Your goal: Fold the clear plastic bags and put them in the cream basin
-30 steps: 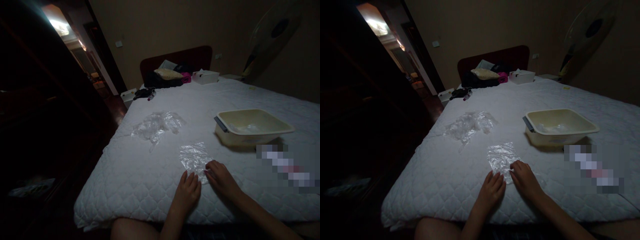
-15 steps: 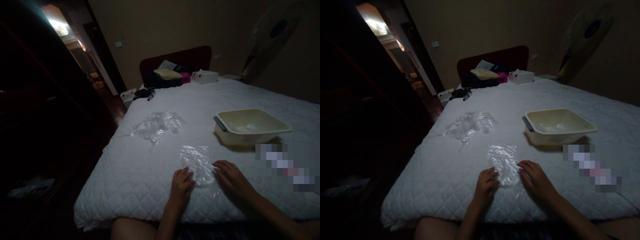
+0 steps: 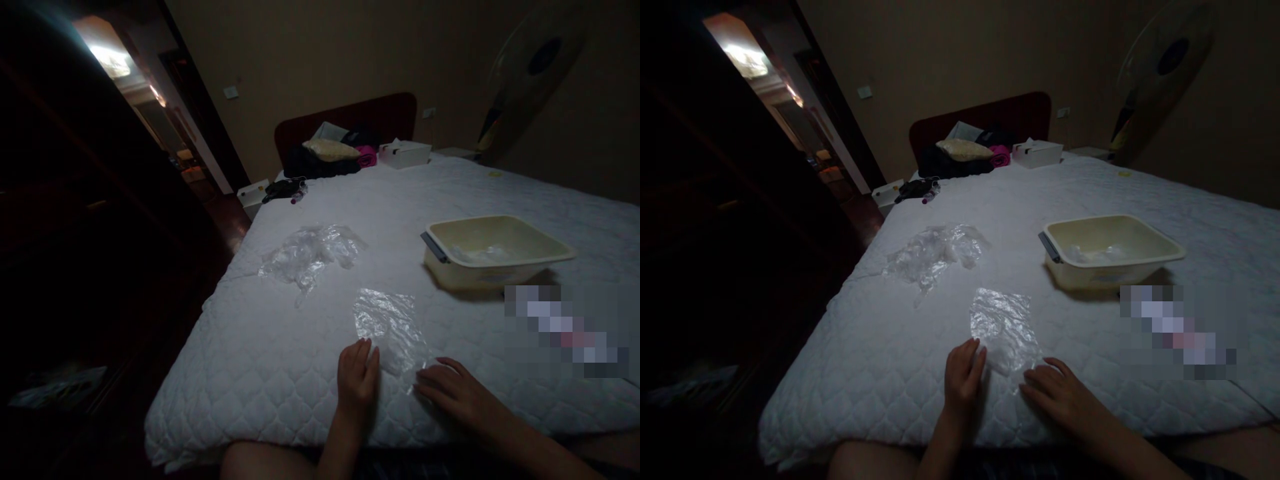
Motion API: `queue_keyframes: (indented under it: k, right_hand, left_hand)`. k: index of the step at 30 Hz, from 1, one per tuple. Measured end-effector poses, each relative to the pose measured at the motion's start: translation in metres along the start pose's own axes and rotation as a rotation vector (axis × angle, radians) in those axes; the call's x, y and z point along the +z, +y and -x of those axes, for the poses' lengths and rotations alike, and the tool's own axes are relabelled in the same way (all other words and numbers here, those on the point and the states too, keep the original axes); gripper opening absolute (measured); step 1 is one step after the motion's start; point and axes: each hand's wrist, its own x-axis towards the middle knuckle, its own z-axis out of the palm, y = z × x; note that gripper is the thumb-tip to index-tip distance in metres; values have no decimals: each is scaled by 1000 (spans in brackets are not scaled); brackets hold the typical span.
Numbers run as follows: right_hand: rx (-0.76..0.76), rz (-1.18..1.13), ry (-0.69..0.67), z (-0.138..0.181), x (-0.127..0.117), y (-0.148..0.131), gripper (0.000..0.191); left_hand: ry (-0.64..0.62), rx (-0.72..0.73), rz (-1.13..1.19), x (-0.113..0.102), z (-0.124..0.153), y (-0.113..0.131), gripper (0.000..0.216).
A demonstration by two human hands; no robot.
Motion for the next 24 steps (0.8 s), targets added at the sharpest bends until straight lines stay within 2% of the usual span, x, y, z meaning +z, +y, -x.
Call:
queue_keyframes:
  k: [4, 9, 12, 15, 18, 21, 24]
  right_hand:
    - [25, 1, 38, 1, 6, -5, 33]
    - [93, -82, 13, -10, 1, -10, 27]
    - [244, -150, 22, -20, 3, -12, 21]
    - [445, -187, 127, -29, 11, -12, 24]
    - [560, -172, 206, -35, 19, -10, 27]
    - [562, -125, 201, -40, 21, -7, 19]
    - [486, -95, 124, -44, 20, -5, 13]
  left_hand:
    - [-67, 193, 26, 5, 1, 8, 19]
    - [-198, 212, 92, 14, 6, 10, 23]
    - [-221, 212, 62, 16, 9, 8, 24]
    - [-217, 214, 48, 16, 9, 8, 25]
    - [-184, 219, 53, 14, 7, 8, 23]
    - [-150, 209, 80, 13, 4, 9, 23]
    - [-155, 199, 89, 13, 4, 9, 25]
